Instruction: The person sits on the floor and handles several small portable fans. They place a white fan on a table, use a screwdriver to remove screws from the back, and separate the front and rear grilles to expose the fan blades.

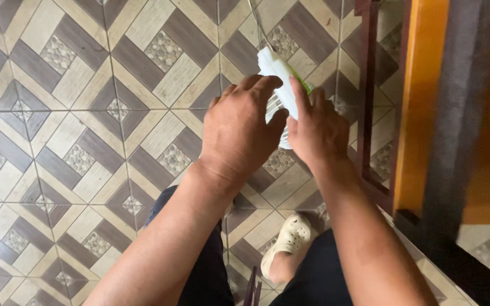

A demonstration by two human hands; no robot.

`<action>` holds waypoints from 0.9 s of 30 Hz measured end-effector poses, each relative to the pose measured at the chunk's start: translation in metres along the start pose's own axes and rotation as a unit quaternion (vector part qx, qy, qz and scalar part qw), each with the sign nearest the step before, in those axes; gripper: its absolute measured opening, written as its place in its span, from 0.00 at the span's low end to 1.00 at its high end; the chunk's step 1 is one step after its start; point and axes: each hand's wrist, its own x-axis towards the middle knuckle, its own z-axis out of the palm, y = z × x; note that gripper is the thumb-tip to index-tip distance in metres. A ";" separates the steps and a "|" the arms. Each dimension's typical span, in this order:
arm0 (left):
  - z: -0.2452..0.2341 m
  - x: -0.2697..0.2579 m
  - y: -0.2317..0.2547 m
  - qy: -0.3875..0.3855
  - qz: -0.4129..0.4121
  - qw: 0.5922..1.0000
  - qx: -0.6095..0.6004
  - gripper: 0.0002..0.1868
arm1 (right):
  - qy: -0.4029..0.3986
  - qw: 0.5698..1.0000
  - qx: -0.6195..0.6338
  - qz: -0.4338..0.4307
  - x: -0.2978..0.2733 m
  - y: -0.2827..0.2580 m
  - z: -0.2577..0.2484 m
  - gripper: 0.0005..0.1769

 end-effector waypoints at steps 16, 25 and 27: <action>-0.273 -0.051 0.114 0.079 0.019 0.989 -0.125 0.40 | 0.231 0.965 0.075 -0.093 -0.094 -0.160 -0.344 0.40; -0.346 -0.049 0.153 0.056 -0.024 0.883 -0.464 0.47 | 0.400 0.886 0.227 -0.054 -0.145 -0.196 -0.524 0.32; -0.351 -0.047 0.166 0.041 0.017 0.870 -0.491 0.49 | 0.429 0.860 0.276 -0.025 -0.155 -0.194 -0.549 0.33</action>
